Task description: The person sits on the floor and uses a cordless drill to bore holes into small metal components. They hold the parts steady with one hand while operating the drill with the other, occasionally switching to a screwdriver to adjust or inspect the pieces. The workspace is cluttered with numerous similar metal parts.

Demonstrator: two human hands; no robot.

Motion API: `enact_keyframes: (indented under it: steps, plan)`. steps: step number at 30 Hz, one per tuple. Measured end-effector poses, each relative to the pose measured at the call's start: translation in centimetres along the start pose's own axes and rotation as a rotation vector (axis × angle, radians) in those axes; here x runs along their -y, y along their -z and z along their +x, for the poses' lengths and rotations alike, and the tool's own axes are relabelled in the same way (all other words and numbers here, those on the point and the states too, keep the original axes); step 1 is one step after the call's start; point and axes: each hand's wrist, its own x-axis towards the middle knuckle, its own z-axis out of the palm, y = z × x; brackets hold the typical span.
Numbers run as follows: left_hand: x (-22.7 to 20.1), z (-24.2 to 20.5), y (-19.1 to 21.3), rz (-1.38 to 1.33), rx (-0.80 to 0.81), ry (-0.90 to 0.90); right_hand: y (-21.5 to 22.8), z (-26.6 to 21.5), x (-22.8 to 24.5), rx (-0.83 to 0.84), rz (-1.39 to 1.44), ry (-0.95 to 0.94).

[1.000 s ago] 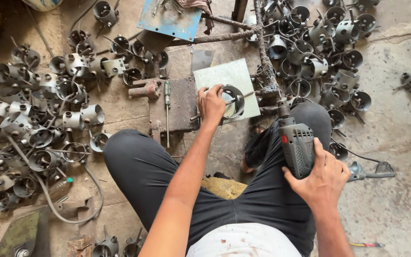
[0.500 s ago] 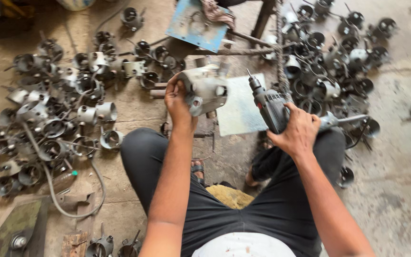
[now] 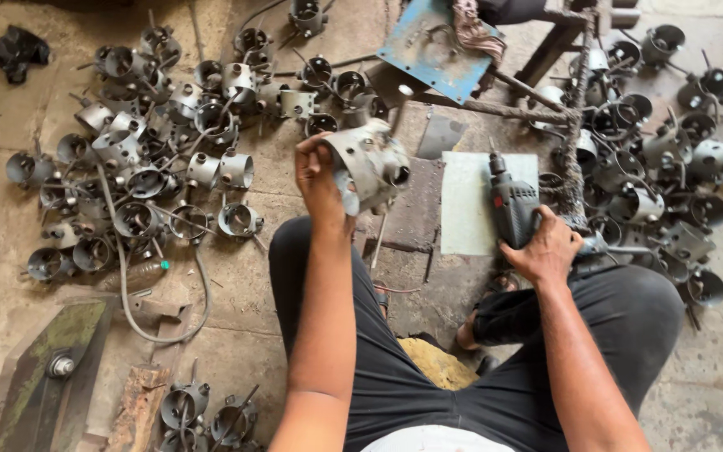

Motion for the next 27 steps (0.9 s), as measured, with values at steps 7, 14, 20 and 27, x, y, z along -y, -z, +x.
enact_keyframes:
  steps: [7, 14, 20, 27]
  plan:
    - [-0.1, -0.4, -0.3, -0.045, -0.007, 0.070, 2.6, -0.1, 3.7, -0.312, -0.301, 0.198]
    - [-0.7, -0.6, -0.3, 0.045, 0.120, 0.015, 0.9, 4.2, 16.8, 0.213, 0.539, -0.002]
    - [-1.5, -1.1, -1.6, 0.028, 0.199, 0.042, -3.9, 7.7, 20.2, 0.364, 0.289, -0.040]
    - [-2.1, -0.8, -2.8, 0.146, 0.261, -0.010, -4.2, 8.3, 19.0, 0.315, 0.890, -0.365]
